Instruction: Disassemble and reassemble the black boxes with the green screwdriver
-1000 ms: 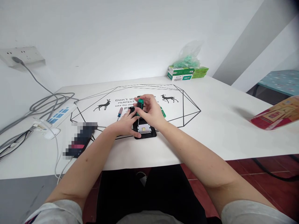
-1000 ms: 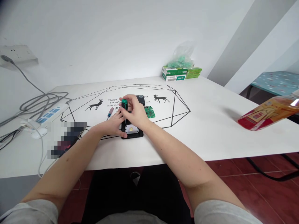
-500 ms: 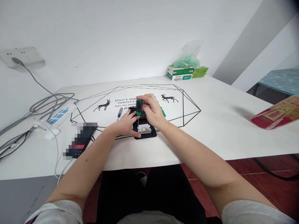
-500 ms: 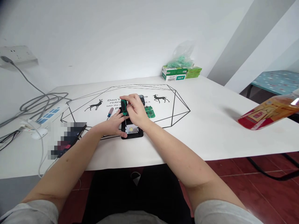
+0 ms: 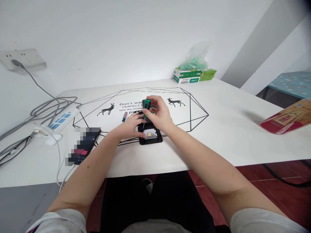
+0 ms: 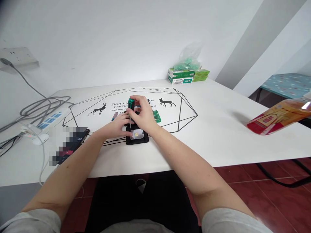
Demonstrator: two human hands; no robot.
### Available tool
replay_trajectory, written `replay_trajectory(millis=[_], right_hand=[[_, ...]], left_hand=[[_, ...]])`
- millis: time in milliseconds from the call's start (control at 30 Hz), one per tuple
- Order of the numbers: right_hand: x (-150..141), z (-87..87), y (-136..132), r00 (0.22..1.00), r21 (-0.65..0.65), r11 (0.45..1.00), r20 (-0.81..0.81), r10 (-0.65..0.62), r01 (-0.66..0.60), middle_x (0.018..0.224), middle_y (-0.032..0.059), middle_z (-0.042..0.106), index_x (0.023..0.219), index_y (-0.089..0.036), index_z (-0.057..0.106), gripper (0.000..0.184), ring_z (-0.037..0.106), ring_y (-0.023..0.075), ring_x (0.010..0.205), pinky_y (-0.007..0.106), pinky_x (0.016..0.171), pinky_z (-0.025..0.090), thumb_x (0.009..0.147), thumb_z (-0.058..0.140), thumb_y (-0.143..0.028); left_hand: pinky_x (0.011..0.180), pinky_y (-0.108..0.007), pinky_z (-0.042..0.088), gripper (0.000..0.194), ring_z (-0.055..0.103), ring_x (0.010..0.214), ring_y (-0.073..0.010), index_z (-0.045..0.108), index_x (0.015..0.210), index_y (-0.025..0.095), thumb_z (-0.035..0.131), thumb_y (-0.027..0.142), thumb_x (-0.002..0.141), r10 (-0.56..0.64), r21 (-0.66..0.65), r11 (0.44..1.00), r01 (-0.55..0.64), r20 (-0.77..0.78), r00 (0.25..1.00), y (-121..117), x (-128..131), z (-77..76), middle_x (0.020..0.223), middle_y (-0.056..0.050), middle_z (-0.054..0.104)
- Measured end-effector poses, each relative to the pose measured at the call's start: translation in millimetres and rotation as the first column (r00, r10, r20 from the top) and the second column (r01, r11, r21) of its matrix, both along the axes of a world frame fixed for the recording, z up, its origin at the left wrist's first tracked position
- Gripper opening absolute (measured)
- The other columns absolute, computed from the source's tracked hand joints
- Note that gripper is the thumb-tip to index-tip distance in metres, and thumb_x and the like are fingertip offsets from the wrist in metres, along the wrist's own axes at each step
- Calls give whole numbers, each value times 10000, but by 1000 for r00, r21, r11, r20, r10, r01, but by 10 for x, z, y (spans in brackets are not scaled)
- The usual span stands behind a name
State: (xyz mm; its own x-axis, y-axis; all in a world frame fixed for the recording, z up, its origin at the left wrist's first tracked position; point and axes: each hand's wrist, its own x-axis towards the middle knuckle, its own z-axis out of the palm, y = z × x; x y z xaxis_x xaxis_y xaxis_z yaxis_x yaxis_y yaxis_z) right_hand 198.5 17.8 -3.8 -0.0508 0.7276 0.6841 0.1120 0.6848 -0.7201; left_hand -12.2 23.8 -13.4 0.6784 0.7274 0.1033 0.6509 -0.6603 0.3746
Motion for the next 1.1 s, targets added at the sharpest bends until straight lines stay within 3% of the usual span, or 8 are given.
replay_trajectory(millis=[167, 333, 567, 700, 833, 1100], right_hand=[[23, -4, 20, 999, 17, 999, -6, -49, 49, 1296, 93, 629, 1334, -335, 606, 419, 646, 275, 1167, 419, 812, 667, 935, 731, -355], [33, 11, 11, 998, 24, 998, -21, -63, 64, 1252, 84, 626, 1310, -333, 620, 410, 642, 270, 1143, 416, 805, 664, 917, 740, -336], [51, 47, 23, 994, 15, 997, -86, -71, 72, 1279, 82, 637, 1272, -322, 624, 405, 642, 260, 1117, 381, 727, 649, 889, 755, -331], [54, 50, 17, 994, 6, 997, -67, -82, 83, 1288, 82, 646, 1283, -328, 622, 411, 648, 255, 1098, 368, 704, 639, 896, 758, -356], [42, 31, 9, 997, 30, 997, -31, -68, 69, 1259, 80, 653, 1285, -326, 624, 406, 652, 256, 1100, 382, 742, 650, 901, 754, -360], [19, -13, 16, 999, 22, 999, -2, -38, 38, 1264, 81, 662, 1291, -322, 632, 420, 678, 252, 1062, 391, 736, 654, 903, 772, -400]], left_hand=[[1347, -652, 270, 202, 361, 1622, -392, 825, 999, 288, 731, 462, 957, -31, 33, 999, 31, 1, 1000, -39, 16, 15, 1552, -59, 665], [1306, -599, 383, 245, 422, 1579, -362, 833, 906, 284, 617, 367, 985, -57, 24, 998, 56, 8, 998, -50, 69, -7, 1479, -52, 718], [1317, -645, 307, 260, 487, 1512, -368, 808, 924, 275, 580, 369, 1008, -23, 58, 998, 23, 10, 1000, -28, 61, 34, 1413, -71, 747], [1225, -596, 428, 259, 556, 1421, -356, 787, 943, 253, 546, 309, 1020, 147, 195, 970, -146, 12, 989, 83, -74, 45, 1375, -102, 753], [1126, -643, 465, 269, 555, 1370, -410, 800, 998, 234, 533, 259, 1019, 362, 261, 904, -339, -46, 931, 232, -197, -47, 1365, -141, 752], [1077, -619, 476, 294, 572, 1304, -408, 816, 1041, 253, 526, 296, 1061, 470, 296, 846, -444, -20, 882, 378, -257, -218, 1290, -140, 758]])
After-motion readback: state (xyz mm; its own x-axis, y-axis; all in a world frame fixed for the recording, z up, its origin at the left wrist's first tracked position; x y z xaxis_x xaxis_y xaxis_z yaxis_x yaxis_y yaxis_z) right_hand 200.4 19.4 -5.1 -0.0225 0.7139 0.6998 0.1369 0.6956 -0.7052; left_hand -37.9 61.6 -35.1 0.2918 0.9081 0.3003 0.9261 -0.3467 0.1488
